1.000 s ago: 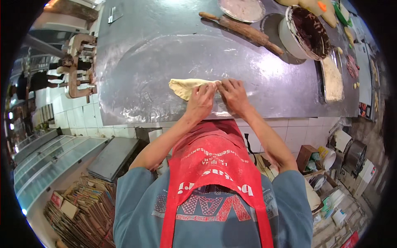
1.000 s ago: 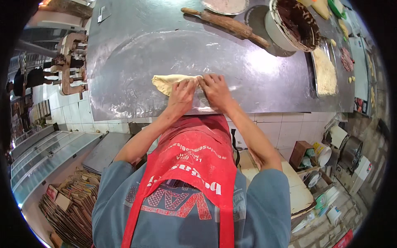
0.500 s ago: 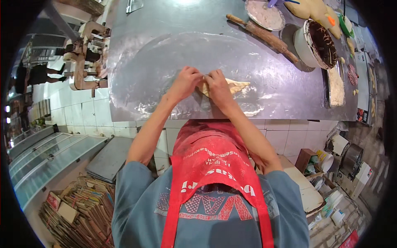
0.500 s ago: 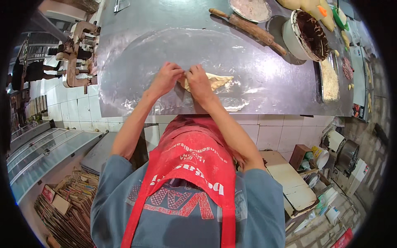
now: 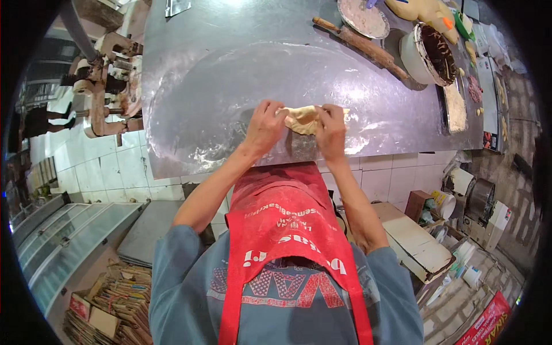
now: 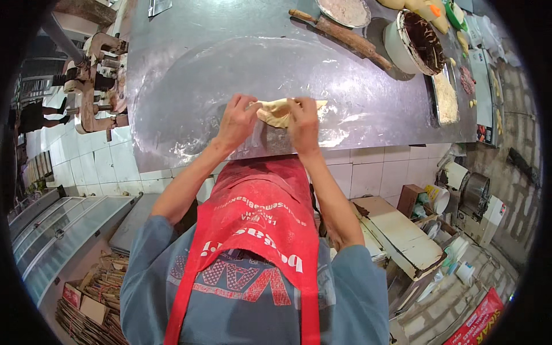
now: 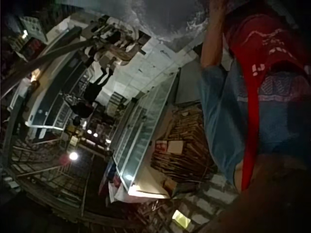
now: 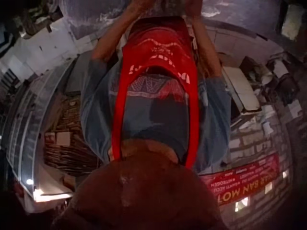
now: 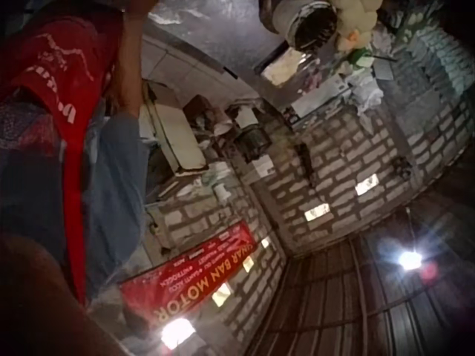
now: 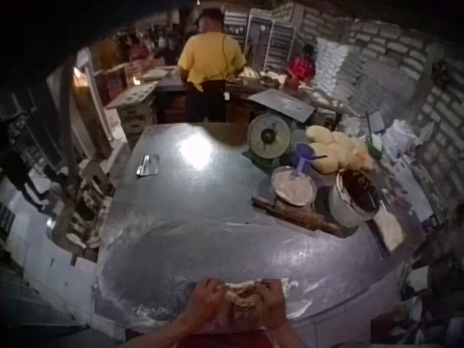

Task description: Preparing dough portions by flattening them, adding chocolate filling, and rolling them into long strips.

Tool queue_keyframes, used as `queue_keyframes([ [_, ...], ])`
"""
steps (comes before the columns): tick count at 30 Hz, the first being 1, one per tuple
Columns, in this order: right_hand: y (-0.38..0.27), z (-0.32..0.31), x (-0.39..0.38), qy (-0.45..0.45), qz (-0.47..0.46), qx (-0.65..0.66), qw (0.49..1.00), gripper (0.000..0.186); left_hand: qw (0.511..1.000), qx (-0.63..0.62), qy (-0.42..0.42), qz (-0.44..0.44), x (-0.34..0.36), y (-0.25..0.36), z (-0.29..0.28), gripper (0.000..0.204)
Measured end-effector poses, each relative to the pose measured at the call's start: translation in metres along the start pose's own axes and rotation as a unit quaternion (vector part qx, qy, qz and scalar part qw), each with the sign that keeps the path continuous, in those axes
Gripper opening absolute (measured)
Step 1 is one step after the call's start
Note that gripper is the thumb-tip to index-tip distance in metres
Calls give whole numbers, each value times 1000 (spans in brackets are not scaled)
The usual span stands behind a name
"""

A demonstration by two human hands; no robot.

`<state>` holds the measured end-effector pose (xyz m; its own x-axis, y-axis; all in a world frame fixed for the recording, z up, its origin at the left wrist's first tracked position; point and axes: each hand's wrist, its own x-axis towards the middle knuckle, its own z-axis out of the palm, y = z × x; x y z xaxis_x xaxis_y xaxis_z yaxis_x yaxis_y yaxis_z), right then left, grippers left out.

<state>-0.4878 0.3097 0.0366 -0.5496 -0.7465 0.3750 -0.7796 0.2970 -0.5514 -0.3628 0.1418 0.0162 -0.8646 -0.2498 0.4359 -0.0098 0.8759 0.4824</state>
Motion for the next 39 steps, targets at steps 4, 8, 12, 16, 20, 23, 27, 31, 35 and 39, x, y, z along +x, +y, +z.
queue_keyframes([
  [4, 24, -17, 7, -6, 54, 24, 998, 33, 997, -53, -26, -43, 23, 10, 19, 18],
  [8, 43, -21, 11, -60, 18, 63, 996, 33, 997, -64, -38, -28, 36, 21, 39, 15],
  [12, 61, -22, 5, -83, -29, 60, 994, 34, 998, -51, -45, -18, 34, 24, 52, 18],
  [16, 78, -15, -8, -85, -108, 44, 990, 33, 996, 20, -86, 14, 21, 28, 53, 21],
  [20, 81, -8, -20, -54, -171, 8, 984, 32, 992, 70, -103, 37, 6, 41, 59, 27],
  [23, 75, -14, -29, -42, -182, -43, 981, 30, 990, 126, -36, 51, -9, 57, 64, 31],
  [27, 61, -36, -25, -141, -129, 13, 981, 38, 998, 55, -29, -18, -20, 59, 46, 37],
  [31, 22, -21, -34, -85, -69, 36, 993, 44, 987, 97, 26, -126, -37, 55, 25, 40],
  [35, -13, 19, -31, -92, -86, 16, 992, 48, 981, 113, 11, -160, -42, 39, 22, 45],
  [39, -24, 45, -35, -101, -72, -104, 987, 41, 979, 141, -44, -139, -40, 32, 12, 47],
])
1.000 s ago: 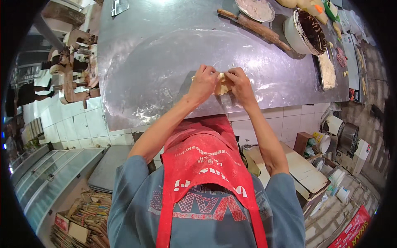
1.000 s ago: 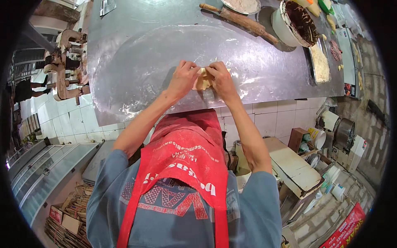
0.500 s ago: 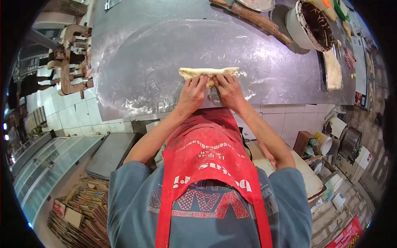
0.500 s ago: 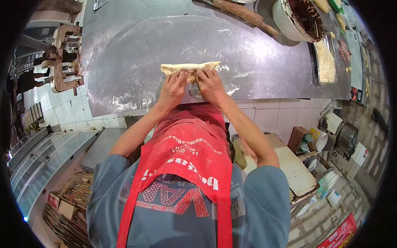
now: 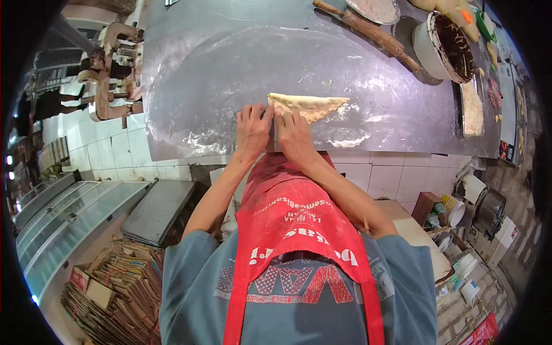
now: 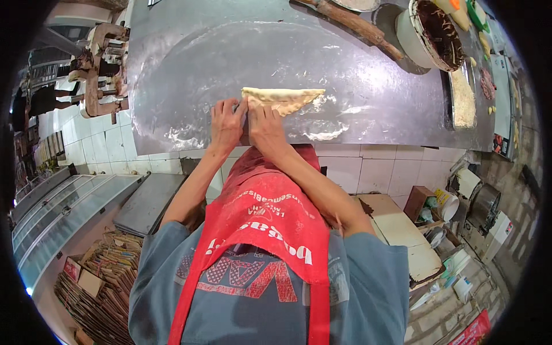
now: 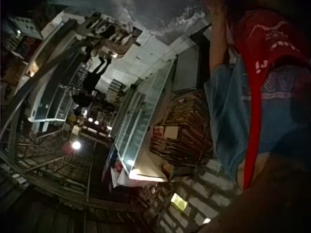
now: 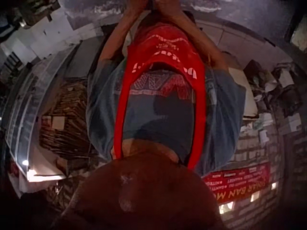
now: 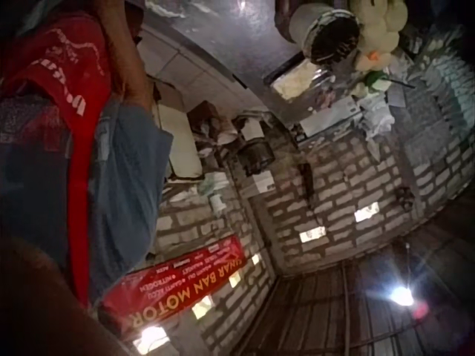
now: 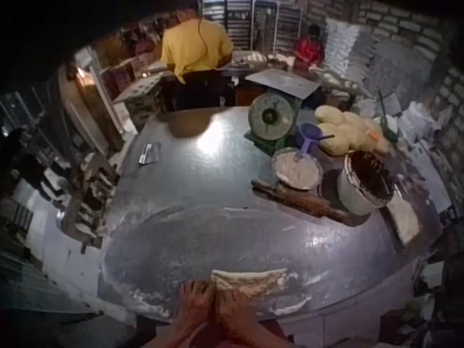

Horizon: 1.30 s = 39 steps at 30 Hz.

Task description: Preparing dough portions by flattening them, adding chocolate filling, and rolling them into long strips.

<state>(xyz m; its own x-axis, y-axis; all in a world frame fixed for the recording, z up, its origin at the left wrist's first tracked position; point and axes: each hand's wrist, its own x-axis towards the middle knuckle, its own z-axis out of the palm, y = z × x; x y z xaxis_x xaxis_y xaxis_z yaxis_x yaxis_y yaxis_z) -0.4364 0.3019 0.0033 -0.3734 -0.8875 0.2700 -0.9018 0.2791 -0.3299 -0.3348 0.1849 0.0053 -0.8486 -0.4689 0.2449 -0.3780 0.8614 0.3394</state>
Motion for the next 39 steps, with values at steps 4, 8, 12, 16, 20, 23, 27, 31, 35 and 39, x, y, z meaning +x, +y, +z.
queue_keyframes([
  [4, -13, -2, -3, -62, 18, 9, 998, 47, 997, 46, -16, 52, -7, -18, -6, 47],
  [8, -21, 12, 19, 4, 53, -38, 998, 45, 998, -8, -18, 53, 0, -34, -10, 46],
  [12, -31, 1, -4, 1, 49, -31, 998, 49, 998, -46, -10, 50, -9, -35, -14, 50],
  [16, -29, -4, -7, -15, 74, -57, 995, 52, 994, -44, -21, 96, 1, -27, -9, 50],
  [20, -30, -23, -16, 5, 136, -15, 991, 55, 993, -9, -43, 113, -2, -22, -8, 50],
  [23, -23, -20, -29, -5, 123, -10, 992, 53, 991, -6, -39, 127, -8, -11, -5, 45],
  [27, -17, -27, -27, 8, 166, -7, 986, 55, 989, 10, -49, 142, -10, 1, -4, 46],
  [31, -9, -34, -59, -13, 136, 1, 991, 54, 991, 11, -57, 120, -17, 18, -2, 54],
  [35, 33, -41, -60, -18, 136, -42, 990, 55, 993, 5, -52, 101, -13, 42, 12, 58],
  [39, 53, -60, -66, -36, 128, -20, 991, 55, 996, -5, -48, 75, -6, 66, 25, 58],
])
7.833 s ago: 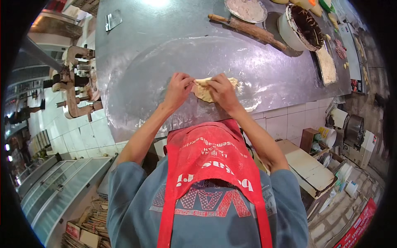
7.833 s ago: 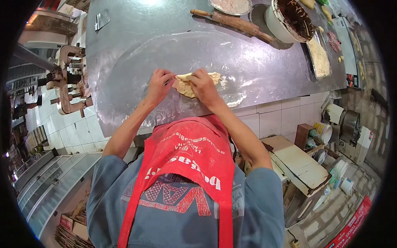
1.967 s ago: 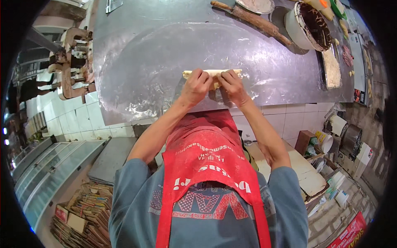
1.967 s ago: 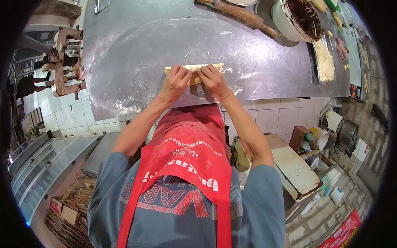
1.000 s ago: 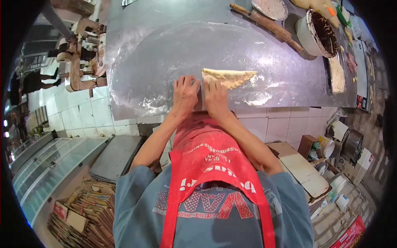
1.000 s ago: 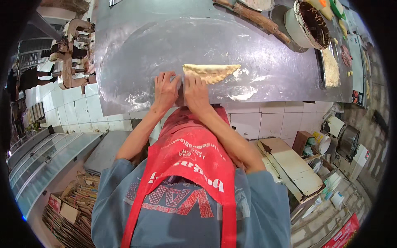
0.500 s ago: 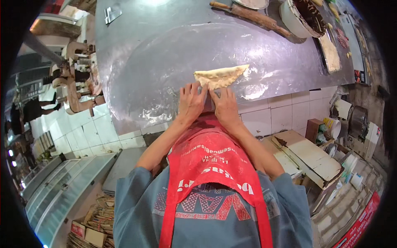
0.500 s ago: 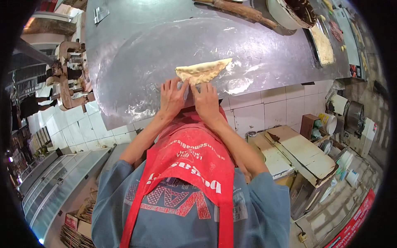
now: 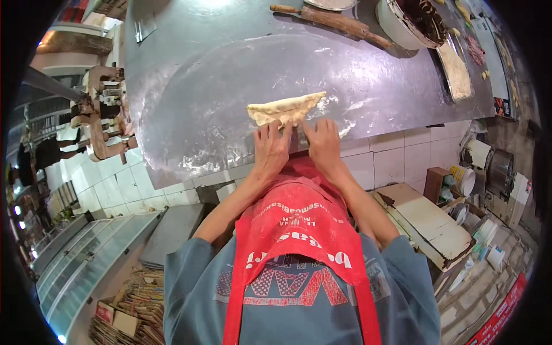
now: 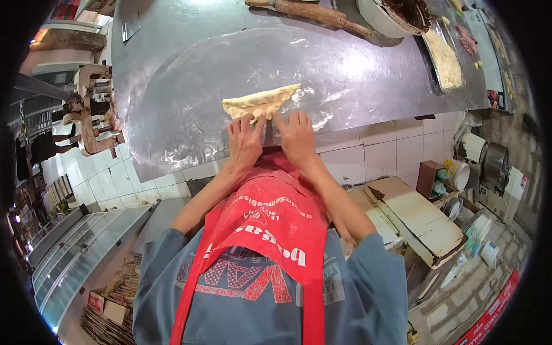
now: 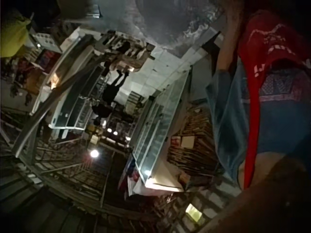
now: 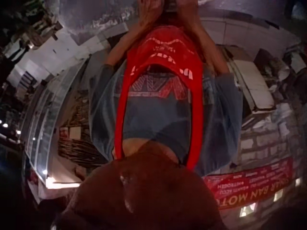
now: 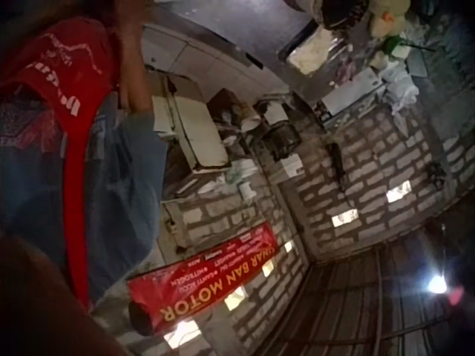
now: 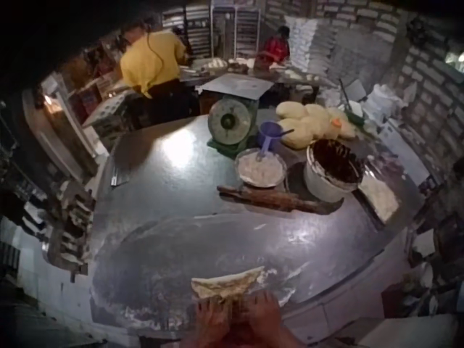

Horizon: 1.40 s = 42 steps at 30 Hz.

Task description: Preparing dough portions by flattening them, adding chocolate filling, and rolling them into long strips.

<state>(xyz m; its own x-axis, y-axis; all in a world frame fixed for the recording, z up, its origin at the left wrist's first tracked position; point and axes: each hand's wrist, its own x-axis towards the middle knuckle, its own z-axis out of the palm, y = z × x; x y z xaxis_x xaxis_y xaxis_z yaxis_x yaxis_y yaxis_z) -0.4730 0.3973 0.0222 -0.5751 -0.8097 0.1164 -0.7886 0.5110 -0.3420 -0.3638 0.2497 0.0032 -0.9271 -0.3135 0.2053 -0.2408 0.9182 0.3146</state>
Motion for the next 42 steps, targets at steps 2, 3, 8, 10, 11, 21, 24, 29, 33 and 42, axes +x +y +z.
queue_keyframes([
  [2, 15, -4, 1, -3, -21, 0, 1000, 54, 1000, -5, 1, -15, 3, 15, 8, 58],
  [3, 22, -6, 2, -4, -40, -1, 999, 54, 1000, 3, -1, -26, 4, 24, 11, 57],
  [8, 47, -17, 26, 39, -48, 14, 998, 42, 997, 25, 11, -69, 18, 56, 21, 55],
  [10, 65, -18, 15, 30, -55, 45, 997, 39, 996, 29, 17, -81, 22, 64, 20, 54],
  [11, 77, -17, 18, 27, -63, 75, 995, 36, 995, 17, 43, -89, 32, 64, 19, 50],
  [21, 113, -5, 98, -15, -143, 322, 936, 30, 998, -12, 5, -57, 88, 30, 13, 26],
  [24, 117, -8, 101, -54, -144, 293, 944, 19, 999, -13, 3, -37, 96, 29, 16, 24],
  [29, 113, -5, 99, -1, -127, 293, 948, 19, 999, -31, 13, -30, 100, 26, 19, 19],
  [33, 98, -7, 98, 4, -143, 227, 963, 24, 999, -42, -15, -26, 98, 19, 16, 16],
  [42, 108, -12, 101, -50, -85, 288, 953, 18, 991, -129, 17, -31, 97, 12, 19, 15],
])
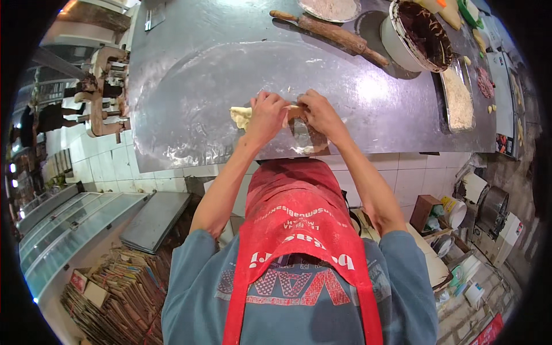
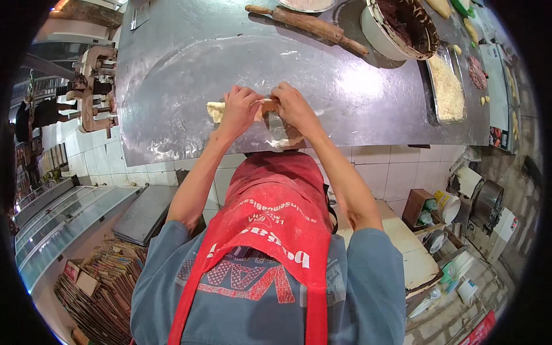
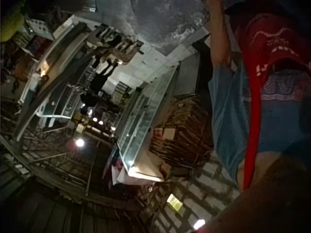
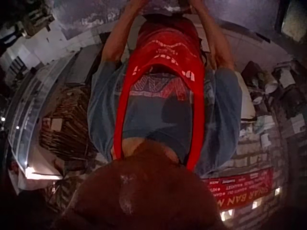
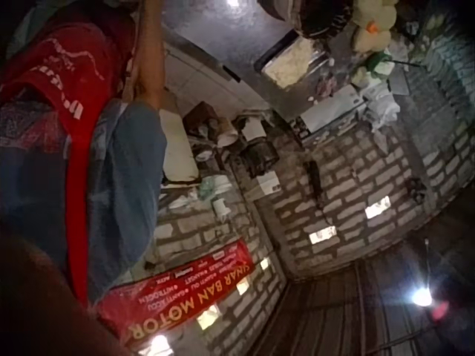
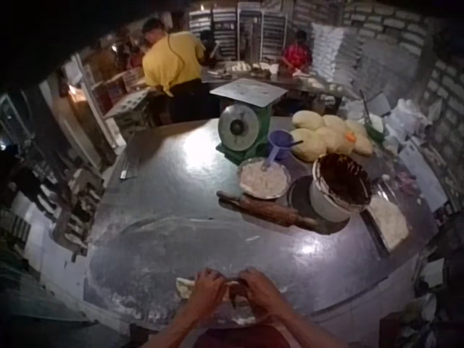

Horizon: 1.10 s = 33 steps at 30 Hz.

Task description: Preparing dough portions by flattening them, adding chocolate filling, and rolling them into long strips.

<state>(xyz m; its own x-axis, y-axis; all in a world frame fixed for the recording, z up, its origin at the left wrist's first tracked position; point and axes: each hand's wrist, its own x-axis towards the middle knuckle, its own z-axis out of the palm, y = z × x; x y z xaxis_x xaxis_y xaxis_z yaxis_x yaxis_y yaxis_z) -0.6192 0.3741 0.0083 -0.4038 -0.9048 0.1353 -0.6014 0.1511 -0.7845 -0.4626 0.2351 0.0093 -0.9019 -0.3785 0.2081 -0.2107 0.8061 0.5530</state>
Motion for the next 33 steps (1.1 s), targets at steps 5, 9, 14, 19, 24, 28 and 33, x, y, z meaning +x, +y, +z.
queue_keyframes([
  [5, -17, -16, 16, -53, 101, 42, 993, 15, 1000, 4, 3, 2, 2, -4, 0, 15],
  [9, -13, -18, 22, -43, 155, 73, 984, 16, 1000, -14, 10, 0, 1, -4, -1, 16],
  [14, 5, -9, 9, -18, 101, 1, 995, 15, 1000, -2, 9, 8, 1, -1, 0, 17],
  [19, 13, -11, 0, 26, -36, -53, 998, 20, 997, 67, 31, 23, -1, 6, 5, 20],
  [24, 26, -15, -12, -8, -134, -70, 988, 32, 989, 139, 2, 43, -13, 17, 15, 24],
  [28, 17, -22, -24, -5, -195, -161, 968, 40, 976, 206, 38, 66, -38, 36, 19, 25],
  [33, -24, -12, -26, 79, -81, -146, 983, 45, 985, 152, 71, 40, -51, 23, -8, 34],
])
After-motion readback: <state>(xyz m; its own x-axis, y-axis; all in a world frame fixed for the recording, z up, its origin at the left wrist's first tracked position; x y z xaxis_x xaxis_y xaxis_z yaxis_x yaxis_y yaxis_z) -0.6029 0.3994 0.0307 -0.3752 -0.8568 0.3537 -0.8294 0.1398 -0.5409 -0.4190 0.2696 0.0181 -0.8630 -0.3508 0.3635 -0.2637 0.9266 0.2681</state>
